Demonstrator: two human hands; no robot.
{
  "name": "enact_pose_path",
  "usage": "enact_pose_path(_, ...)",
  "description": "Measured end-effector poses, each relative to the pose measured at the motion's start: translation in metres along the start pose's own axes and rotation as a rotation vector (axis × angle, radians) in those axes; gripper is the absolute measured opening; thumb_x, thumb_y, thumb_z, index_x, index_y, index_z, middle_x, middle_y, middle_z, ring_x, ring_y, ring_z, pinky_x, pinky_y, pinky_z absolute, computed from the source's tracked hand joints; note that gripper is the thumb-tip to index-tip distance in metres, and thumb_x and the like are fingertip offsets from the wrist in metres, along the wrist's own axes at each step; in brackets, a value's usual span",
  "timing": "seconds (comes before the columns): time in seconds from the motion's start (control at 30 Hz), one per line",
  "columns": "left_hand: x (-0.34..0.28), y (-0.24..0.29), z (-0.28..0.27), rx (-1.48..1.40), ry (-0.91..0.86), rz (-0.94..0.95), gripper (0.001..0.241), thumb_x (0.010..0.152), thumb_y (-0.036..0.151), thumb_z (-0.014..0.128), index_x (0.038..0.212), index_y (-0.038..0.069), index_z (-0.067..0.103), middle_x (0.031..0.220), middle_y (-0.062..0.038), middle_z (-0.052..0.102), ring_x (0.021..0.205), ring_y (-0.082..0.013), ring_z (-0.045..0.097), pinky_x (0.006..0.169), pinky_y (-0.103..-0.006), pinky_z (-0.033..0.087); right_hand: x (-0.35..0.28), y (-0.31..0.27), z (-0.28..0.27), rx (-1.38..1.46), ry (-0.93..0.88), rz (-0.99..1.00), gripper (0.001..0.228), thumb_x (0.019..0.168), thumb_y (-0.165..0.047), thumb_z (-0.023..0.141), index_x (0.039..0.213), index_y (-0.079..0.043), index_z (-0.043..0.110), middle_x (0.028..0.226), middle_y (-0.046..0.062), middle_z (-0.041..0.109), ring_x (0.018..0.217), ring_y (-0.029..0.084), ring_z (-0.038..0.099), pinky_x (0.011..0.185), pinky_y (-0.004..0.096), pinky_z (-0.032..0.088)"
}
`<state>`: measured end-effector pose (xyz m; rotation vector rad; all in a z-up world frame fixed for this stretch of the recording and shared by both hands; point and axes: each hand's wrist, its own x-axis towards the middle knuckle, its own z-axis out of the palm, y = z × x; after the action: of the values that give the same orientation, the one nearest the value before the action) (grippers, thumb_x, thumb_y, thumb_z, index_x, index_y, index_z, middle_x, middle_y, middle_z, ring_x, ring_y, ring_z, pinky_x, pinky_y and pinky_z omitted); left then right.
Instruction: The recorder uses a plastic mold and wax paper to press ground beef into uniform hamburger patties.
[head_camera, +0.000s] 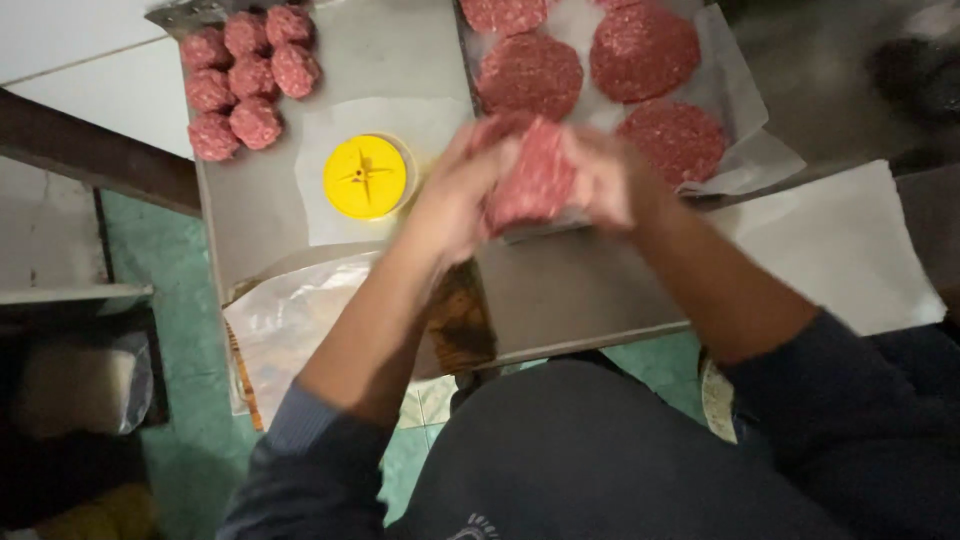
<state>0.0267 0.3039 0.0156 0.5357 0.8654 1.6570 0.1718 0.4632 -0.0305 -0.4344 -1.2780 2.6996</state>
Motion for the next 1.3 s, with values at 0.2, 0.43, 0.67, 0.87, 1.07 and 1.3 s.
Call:
enact_pose_path(0.2,0.090,-0.050,-0.035,0.327,0.356,-0.040,0.044,0.099,0.022,0.063,0.132,-0.007,0.056,0.116,-0.018,0.070,0.103,-0.0254,0.069,0.091,-0.0389,0.058,0.029,-0.015,-0.064,0.050,0.071,0.012,0.026,0.110,-0.026,0.060,0.125,-0.005,0.060,0.116,0.010,0.068,0.104,0.026,0.067,0.090,0.046,0.055)
enact_pose_path(0.43,0.092,-0.055,-0.028,0.417,0.636,-0.344,0.047,0.093,0.025,0.063,0.131,-0.001,0.053,0.111,-0.016,0.068,0.095,-0.0262,0.070,0.080,-0.0418,0.060,0.048,0.031,-0.099,-0.123,0.290,0.173,0.030,0.100,-0.024,0.062,0.117,0.000,0.065,0.109,0.011,0.072,0.095,0.019,0.071,0.084,0.034,0.059)
enact_pose_path(0.67,0.078,-0.073,-0.048,0.870,0.558,-0.214,0.054,0.093,0.029,0.068,0.133,-0.004,0.054,0.119,-0.023,0.071,0.112,-0.0348,0.071,0.094,-0.0417,0.056,0.040,-0.004,-0.061,-0.435,0.342,0.376,0.035,0.098,-0.026,0.060,0.124,-0.004,0.062,0.106,0.010,0.070,0.088,0.018,0.069,0.077,0.036,0.057)
enact_pose_path(0.87,0.063,-0.053,-0.019,1.368,0.491,-0.130,0.054,0.090,0.027,0.068,0.132,-0.005,0.054,0.117,-0.029,0.067,0.111,-0.0443,0.066,0.097,-0.0483,0.049,0.033,-0.005,-0.049,-0.584,0.283,0.306,0.040,0.096,-0.025,0.060,0.131,-0.005,0.060,0.112,0.008,0.072,0.093,0.016,0.071,0.081,0.033,0.059)
enact_pose_path(1.07,0.018,-0.043,0.014,1.845,0.228,0.005,0.033,0.093,0.023,0.061,0.119,0.002,0.063,0.123,-0.024,0.063,0.117,-0.0433,0.059,0.103,-0.0588,0.042,0.020,-0.022,-0.029,-1.034,0.253,0.322,0.043,0.095,-0.025,0.061,0.135,-0.008,0.060,0.111,0.014,0.072,0.096,0.026,0.072,0.085,0.041,0.056)
enact_pose_path(1.3,-0.003,-0.060,-0.005,2.087,0.086,0.141,0.037,0.080,0.017,0.065,0.116,0.009,0.069,0.113,-0.014,0.062,0.122,-0.0356,0.053,0.114,-0.0685,0.028,-0.012,0.005,-0.039,-1.574,0.246,-0.359,0.053,0.086,-0.015,0.074,0.135,0.001,0.060,0.125,0.027,0.064,0.115,0.041,0.060,0.097,0.050,0.048)
